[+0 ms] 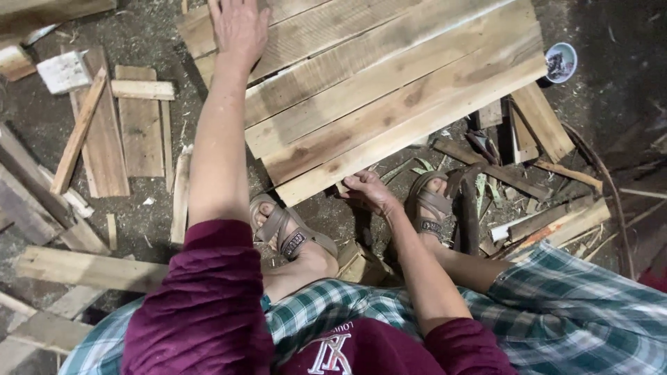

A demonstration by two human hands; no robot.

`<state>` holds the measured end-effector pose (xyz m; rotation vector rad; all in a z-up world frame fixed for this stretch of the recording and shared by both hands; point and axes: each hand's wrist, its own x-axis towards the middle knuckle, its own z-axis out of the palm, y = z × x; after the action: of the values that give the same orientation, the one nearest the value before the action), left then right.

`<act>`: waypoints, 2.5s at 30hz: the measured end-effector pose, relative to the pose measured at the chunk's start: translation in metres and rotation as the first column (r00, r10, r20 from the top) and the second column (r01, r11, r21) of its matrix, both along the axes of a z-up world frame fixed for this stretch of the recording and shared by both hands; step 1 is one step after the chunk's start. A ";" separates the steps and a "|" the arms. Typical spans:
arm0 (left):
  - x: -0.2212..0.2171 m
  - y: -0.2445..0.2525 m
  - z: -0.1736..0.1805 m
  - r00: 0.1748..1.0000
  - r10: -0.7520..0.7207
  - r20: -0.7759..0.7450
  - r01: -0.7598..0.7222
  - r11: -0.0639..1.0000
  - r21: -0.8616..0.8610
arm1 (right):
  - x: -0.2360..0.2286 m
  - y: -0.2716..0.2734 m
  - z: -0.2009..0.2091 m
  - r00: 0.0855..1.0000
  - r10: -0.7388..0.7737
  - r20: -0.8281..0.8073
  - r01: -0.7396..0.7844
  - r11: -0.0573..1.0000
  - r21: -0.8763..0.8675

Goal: The person is assembling a wooden panel by aligning slats and hammering nails into them.

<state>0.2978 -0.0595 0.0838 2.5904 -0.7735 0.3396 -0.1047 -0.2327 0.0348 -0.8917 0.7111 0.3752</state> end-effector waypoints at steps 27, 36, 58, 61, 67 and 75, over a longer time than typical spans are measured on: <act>0.050 -0.013 -0.004 0.919 0.145 -0.366 -0.157 0.988 -0.002 | 0.012 0.020 0.000 0.994 -0.023 0.103 0.059 0.930 -0.363; 0.076 -0.027 0.007 0.905 0.161 -0.394 -0.162 0.986 0.033 | 0.039 0.039 0.008 0.989 -0.057 0.139 0.110 0.907 -0.407; 0.063 -0.030 -0.024 0.982 0.148 -0.114 -0.146 0.989 0.029 | 0.032 0.054 0.016 0.942 -0.246 0.226 0.297 0.927 -0.229; 0.054 -0.032 -0.027 0.983 0.179 -0.051 -0.173 0.981 0.091 | 0.033 0.057 0.022 0.936 -0.253 0.246 0.306 0.928 -0.211; 0.038 -0.032 -0.023 0.982 0.190 0.008 -0.190 0.982 0.010 | 0.030 0.052 0.011 0.941 -0.228 0.251 0.288 0.929 -0.234; 0.031 -0.035 -0.004 0.978 0.191 -0.085 -0.186 0.980 0.070 | 0.055 0.000 0.017 0.937 0.338 -0.088 -0.337 0.809 -0.481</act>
<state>0.3290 -0.0946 0.0799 2.7235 -0.5150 0.2532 -0.0494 -0.2330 0.0518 -1.5168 0.6542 0.5222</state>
